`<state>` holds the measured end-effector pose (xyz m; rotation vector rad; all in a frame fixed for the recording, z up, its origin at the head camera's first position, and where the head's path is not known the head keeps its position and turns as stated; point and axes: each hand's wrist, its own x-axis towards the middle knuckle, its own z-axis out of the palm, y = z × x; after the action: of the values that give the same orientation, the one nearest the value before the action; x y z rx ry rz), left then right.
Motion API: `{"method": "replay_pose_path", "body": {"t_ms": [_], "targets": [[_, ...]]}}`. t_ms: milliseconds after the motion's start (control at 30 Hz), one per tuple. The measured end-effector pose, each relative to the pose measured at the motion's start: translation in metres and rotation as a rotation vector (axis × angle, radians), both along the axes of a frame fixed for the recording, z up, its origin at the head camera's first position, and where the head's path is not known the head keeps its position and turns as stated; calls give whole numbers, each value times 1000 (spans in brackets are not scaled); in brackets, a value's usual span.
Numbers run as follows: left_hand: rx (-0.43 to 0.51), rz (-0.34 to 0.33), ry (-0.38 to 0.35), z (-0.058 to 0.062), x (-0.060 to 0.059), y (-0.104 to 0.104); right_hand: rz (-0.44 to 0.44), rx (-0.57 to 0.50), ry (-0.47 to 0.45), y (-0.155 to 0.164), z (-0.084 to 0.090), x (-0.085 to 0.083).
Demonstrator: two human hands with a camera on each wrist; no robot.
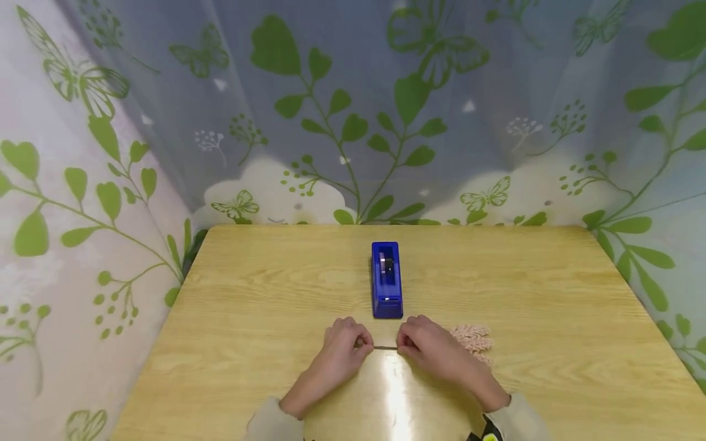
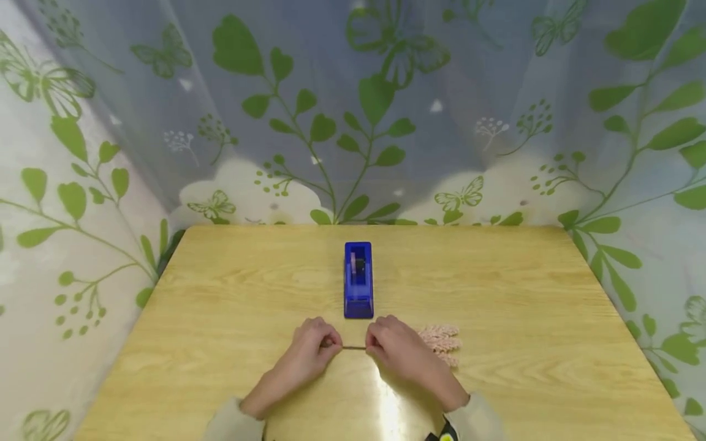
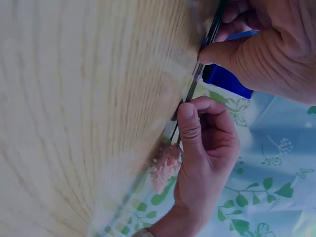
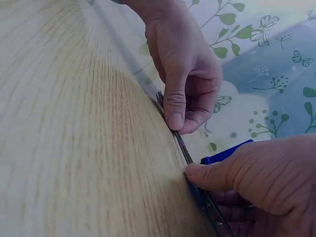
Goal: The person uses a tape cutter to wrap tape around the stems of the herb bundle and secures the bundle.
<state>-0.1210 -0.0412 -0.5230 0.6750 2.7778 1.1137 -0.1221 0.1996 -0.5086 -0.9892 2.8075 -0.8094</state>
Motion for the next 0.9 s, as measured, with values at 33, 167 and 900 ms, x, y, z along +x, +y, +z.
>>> {"method": "replay_pose_path", "body": {"t_ms": [33, 167, 900], "targets": [[-8, 3, -1, 0, 0, -1, -1, 4, 11, 0, -1, 0], [-37, -5, 3, 2, 0, -4, 8, 1, -19, 1, -1, -2], [-37, -66, -40, 8, -5, -11, -4, 112, -21, 7, 11, 3]]}}
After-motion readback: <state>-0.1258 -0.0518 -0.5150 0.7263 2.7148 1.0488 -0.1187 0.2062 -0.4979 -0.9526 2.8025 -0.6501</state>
